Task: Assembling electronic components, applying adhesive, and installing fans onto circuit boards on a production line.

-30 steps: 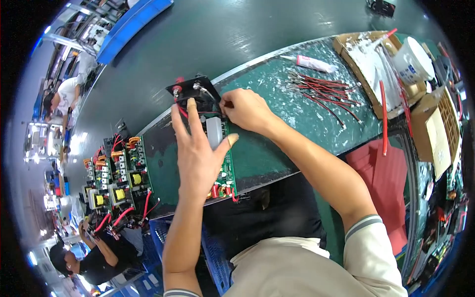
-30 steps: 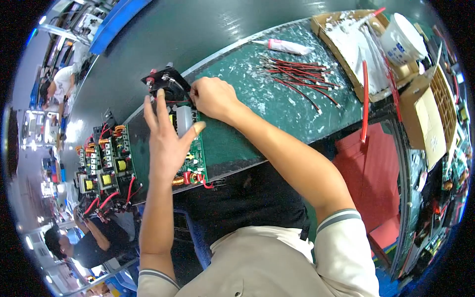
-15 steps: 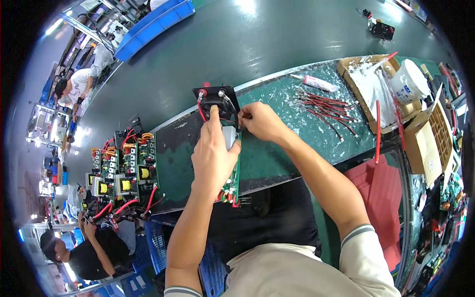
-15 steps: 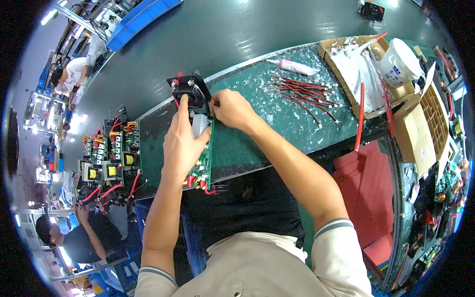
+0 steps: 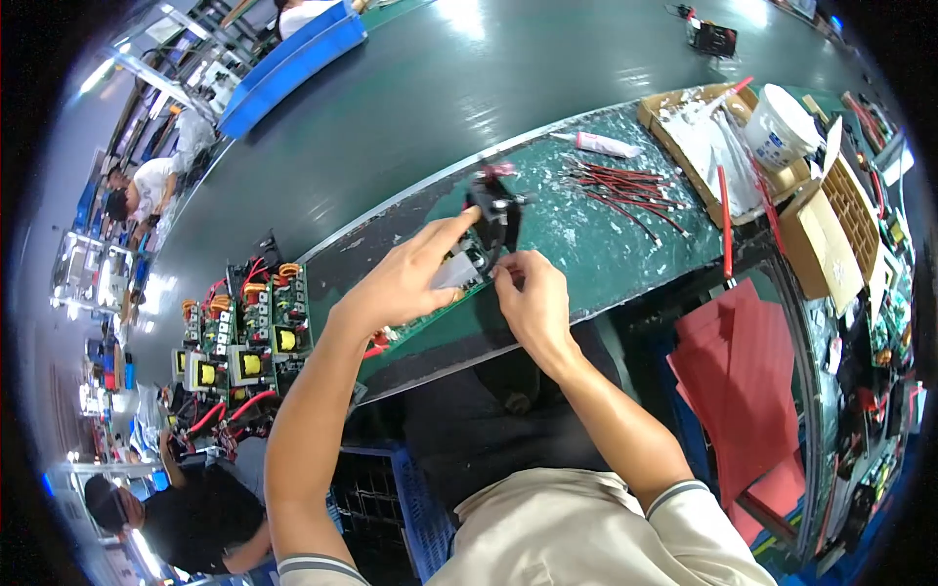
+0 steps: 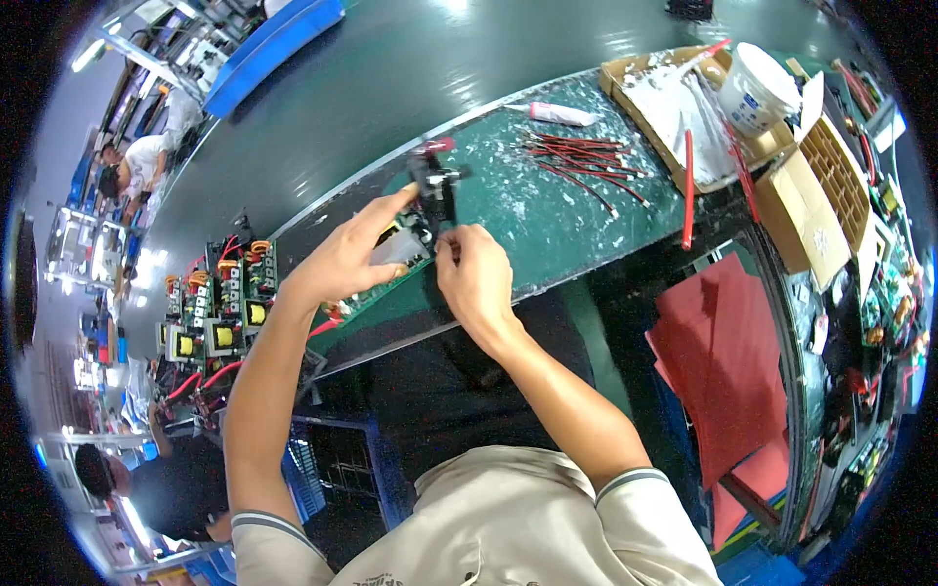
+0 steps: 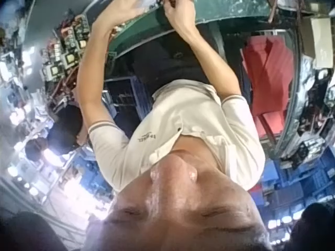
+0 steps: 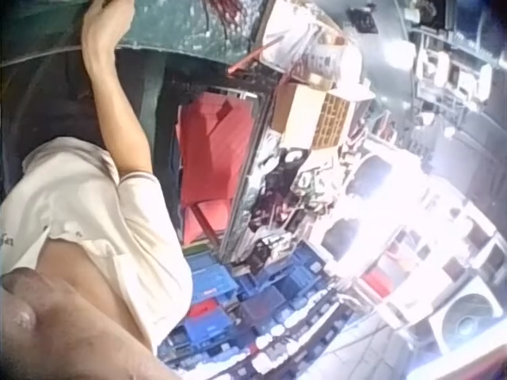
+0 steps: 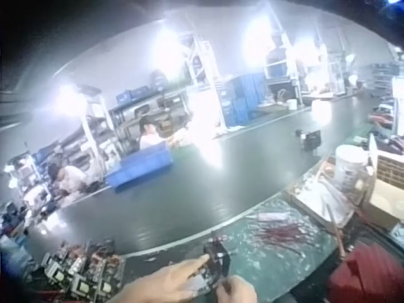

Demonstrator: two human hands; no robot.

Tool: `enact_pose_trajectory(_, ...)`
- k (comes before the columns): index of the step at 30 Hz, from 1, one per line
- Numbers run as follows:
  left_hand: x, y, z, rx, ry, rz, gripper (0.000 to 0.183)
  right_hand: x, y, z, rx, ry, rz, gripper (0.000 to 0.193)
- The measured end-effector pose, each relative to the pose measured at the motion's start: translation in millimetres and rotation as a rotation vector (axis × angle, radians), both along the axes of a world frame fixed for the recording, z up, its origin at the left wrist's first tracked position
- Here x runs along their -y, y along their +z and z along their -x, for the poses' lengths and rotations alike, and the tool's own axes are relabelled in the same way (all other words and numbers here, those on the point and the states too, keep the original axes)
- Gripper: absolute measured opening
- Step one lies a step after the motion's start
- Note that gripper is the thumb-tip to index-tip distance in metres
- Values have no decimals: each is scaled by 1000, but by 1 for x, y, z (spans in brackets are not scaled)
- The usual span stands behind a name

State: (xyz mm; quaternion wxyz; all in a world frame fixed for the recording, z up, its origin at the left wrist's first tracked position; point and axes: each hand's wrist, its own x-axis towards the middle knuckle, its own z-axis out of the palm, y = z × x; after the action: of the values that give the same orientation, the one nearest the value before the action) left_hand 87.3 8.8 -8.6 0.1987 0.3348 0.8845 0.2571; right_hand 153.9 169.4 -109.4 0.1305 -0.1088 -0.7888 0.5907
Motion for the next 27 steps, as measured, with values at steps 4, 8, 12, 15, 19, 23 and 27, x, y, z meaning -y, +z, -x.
enact_pose_trajectory(4, -7, -7, -28, -499, -46, 75, 74, -9, 1, 2, 58, 18, -169, 15)
enact_pose_trajectory(8, -8, -26, -25, -638, -138, 74, 60, -16, -2, 10, 42, 54, -165, 17)
enact_pose_trajectory(12, -18, -33, -28, -839, -158, 281, 62, -23, -6, 20, 45, 77, -160, 18)
enact_pose_trajectory(15, -23, -26, -31, -725, -104, 382, 64, -24, -1, 24, 138, 124, -138, 19)
enact_pose_trajectory(19, -17, -31, -25, -840, -163, 220, 60, -18, -4, 22, 56, 119, -164, 19)
enact_pose_trajectory(23, -13, -30, -21, -798, -149, 165, 49, -13, -5, 19, 3, 84, -220, 22)
enact_pose_trajectory(27, -11, -33, -23, -704, -79, 220, 55, -14, -5, 23, 35, 61, -326, 24)
